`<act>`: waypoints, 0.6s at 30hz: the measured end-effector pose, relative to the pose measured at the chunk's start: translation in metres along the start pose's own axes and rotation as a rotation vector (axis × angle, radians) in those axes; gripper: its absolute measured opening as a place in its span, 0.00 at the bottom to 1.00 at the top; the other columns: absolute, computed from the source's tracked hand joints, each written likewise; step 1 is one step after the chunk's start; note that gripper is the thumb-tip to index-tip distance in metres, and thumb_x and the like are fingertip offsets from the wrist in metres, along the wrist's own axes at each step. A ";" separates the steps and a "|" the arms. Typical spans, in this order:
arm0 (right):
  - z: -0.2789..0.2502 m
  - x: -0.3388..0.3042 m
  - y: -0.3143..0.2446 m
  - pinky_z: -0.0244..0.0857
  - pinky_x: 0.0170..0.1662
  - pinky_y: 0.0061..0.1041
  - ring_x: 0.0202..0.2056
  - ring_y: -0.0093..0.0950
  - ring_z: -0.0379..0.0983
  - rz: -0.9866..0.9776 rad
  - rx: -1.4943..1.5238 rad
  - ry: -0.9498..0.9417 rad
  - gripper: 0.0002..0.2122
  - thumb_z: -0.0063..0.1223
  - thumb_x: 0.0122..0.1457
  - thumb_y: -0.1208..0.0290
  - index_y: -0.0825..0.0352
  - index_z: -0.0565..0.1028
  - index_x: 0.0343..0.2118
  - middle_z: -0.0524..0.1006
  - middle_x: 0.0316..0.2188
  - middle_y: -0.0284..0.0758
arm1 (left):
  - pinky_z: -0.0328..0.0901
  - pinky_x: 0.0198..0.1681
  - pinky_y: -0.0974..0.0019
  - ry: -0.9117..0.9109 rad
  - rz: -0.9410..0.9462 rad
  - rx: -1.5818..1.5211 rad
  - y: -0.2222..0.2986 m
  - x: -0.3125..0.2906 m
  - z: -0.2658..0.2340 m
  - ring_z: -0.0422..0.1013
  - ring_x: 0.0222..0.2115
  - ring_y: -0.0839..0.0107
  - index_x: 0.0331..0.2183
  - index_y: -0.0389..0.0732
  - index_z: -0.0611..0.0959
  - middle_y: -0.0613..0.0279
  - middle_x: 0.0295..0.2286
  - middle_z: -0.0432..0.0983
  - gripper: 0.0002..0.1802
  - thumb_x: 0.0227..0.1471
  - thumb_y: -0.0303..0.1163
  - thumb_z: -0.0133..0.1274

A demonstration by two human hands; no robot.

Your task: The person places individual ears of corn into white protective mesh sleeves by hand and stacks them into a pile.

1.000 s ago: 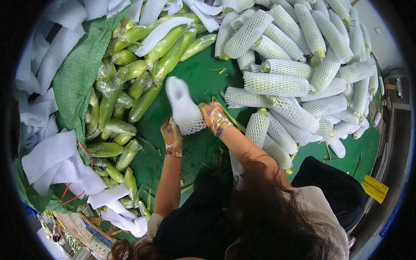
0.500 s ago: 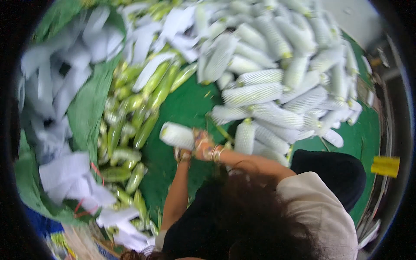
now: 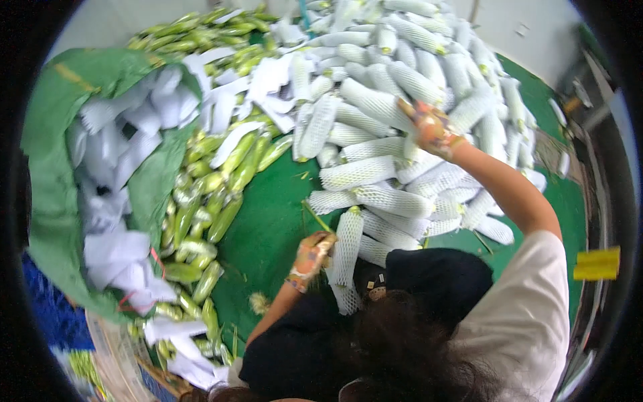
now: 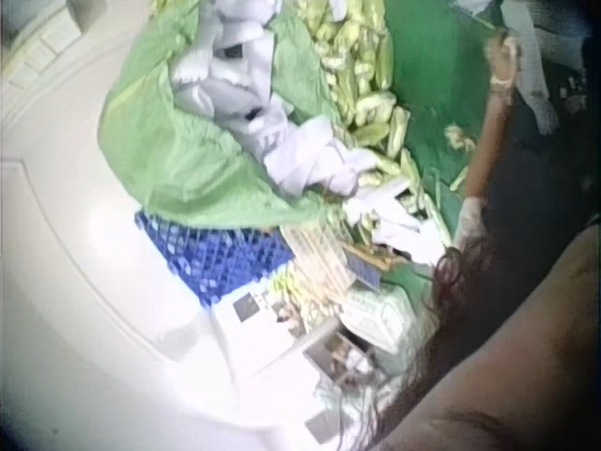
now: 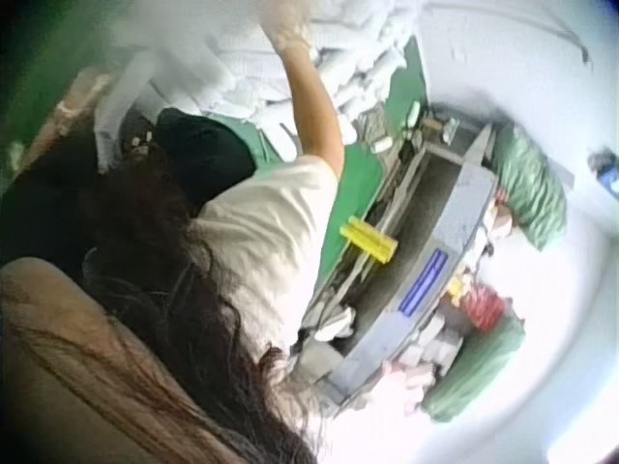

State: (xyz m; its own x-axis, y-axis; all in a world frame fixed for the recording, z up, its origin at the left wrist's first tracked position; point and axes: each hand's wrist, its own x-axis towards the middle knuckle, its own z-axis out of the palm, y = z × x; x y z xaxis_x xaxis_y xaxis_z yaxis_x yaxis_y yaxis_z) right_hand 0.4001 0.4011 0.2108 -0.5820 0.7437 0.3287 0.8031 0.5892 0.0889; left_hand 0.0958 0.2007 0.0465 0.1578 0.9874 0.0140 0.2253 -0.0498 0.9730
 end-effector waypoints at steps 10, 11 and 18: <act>0.020 0.010 -0.041 0.51 0.49 0.40 0.50 0.43 0.56 0.181 -0.222 -0.607 0.40 0.57 0.36 0.59 0.54 0.50 0.56 0.53 0.52 0.49 | 0.52 0.50 0.59 1.114 0.013 1.657 0.059 -0.151 -0.302 0.56 0.46 0.53 0.47 0.27 0.60 0.44 0.44 0.60 0.39 0.40 0.44 0.56; 0.022 0.001 -0.012 0.50 0.50 0.40 0.51 0.43 0.54 0.185 -0.329 -0.537 0.42 0.59 0.34 0.58 0.55 0.51 0.56 0.52 0.53 0.47 | 0.53 0.49 0.58 1.256 -0.115 1.753 0.085 -0.137 -0.323 0.56 0.46 0.53 0.49 0.28 0.57 0.44 0.45 0.59 0.43 0.41 0.47 0.54; 0.023 0.152 -0.136 0.54 0.50 0.31 0.51 0.43 0.56 -0.133 0.831 -0.318 0.38 0.55 0.46 0.64 0.66 0.45 0.56 0.53 0.53 0.50 | 0.60 0.41 0.56 1.148 -0.916 1.802 0.115 -0.262 -0.540 0.61 0.41 0.52 0.50 0.34 0.57 0.41 0.43 0.59 0.39 0.43 0.50 0.47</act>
State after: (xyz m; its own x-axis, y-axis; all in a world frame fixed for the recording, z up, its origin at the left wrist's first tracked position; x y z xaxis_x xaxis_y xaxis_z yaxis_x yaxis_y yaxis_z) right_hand 0.1996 0.4418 0.2271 -0.7705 0.6327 0.0779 0.4470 0.6233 -0.6416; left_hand -0.4385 0.0177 0.2791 -0.7086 0.4374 0.5536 0.3136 0.8981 -0.3083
